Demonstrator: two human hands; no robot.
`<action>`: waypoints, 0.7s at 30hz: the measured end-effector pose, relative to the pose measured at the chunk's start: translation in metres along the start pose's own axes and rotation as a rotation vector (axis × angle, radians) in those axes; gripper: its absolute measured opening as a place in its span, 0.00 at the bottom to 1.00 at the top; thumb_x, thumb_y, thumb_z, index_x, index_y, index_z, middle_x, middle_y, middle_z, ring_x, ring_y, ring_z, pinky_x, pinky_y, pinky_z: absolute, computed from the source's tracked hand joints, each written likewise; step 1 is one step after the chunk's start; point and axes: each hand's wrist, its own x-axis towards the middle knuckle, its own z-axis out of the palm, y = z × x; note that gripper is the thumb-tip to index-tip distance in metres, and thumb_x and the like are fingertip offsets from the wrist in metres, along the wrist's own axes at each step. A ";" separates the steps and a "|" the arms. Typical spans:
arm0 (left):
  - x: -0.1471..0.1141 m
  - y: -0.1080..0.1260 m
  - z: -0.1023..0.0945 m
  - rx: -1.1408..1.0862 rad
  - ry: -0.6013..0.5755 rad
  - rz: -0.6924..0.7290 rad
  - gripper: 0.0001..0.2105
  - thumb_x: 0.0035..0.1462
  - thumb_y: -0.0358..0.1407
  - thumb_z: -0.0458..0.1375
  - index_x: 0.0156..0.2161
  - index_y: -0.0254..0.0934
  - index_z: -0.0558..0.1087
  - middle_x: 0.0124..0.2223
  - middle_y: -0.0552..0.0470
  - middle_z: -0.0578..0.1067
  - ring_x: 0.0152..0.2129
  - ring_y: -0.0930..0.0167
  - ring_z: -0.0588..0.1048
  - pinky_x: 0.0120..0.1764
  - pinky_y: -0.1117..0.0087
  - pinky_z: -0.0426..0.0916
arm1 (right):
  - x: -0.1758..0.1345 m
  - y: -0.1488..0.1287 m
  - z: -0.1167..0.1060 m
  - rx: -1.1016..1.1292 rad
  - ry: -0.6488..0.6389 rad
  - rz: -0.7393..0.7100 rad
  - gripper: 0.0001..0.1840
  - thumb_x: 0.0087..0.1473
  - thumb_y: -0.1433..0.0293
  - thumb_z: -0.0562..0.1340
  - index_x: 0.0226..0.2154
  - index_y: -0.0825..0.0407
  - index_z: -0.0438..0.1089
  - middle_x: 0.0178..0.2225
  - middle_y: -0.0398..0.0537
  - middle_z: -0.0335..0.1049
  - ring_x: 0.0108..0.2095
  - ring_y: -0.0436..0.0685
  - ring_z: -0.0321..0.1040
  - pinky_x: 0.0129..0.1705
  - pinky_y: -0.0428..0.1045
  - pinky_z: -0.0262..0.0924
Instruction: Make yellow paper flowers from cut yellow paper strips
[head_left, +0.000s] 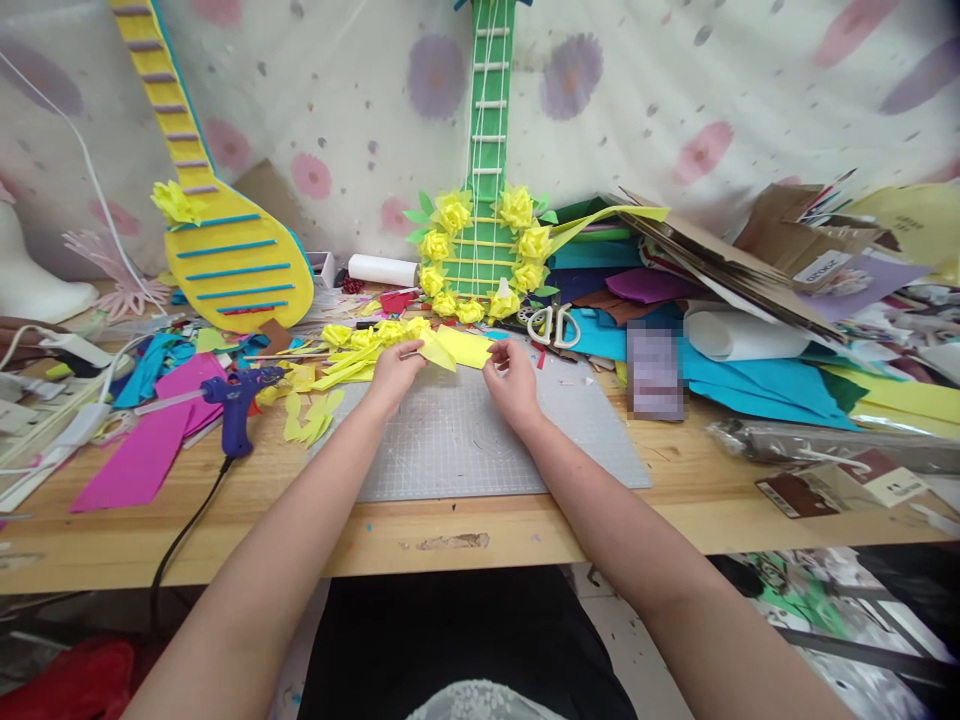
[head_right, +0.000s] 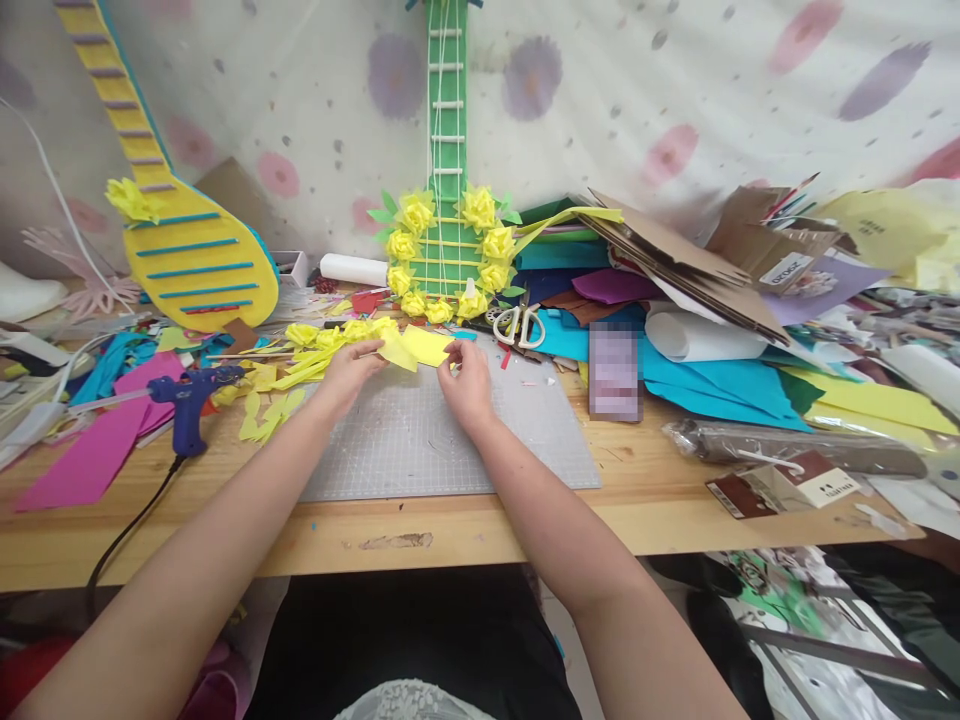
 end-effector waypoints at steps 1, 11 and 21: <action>-0.005 -0.003 0.001 -0.080 0.013 -0.030 0.19 0.40 0.26 0.55 0.43 0.32 0.71 0.38 0.49 0.76 0.38 0.70 0.73 0.46 0.66 0.66 | -0.001 -0.003 -0.001 -0.037 -0.028 -0.053 0.10 0.44 0.74 0.52 0.33 0.52 0.60 0.33 0.48 0.64 0.35 0.53 0.61 0.38 0.49 0.57; -0.033 -0.017 0.013 -0.311 -0.008 -0.147 0.18 0.39 0.22 0.55 0.41 0.31 0.69 0.39 0.47 0.75 0.40 0.71 0.73 0.47 0.68 0.67 | -0.011 -0.018 0.019 -0.304 -0.357 -0.269 0.17 0.47 0.76 0.52 0.43 0.52 0.61 0.38 0.49 0.67 0.39 0.55 0.61 0.40 0.49 0.55; -0.027 -0.025 -0.015 0.736 0.065 0.420 0.16 0.43 0.27 0.55 0.41 0.39 0.68 0.42 0.49 0.71 0.41 0.67 0.67 0.41 0.66 0.66 | -0.005 -0.006 0.013 -0.279 -0.398 -0.272 0.14 0.48 0.78 0.52 0.38 0.50 0.64 0.33 0.45 0.69 0.39 0.55 0.60 0.38 0.48 0.53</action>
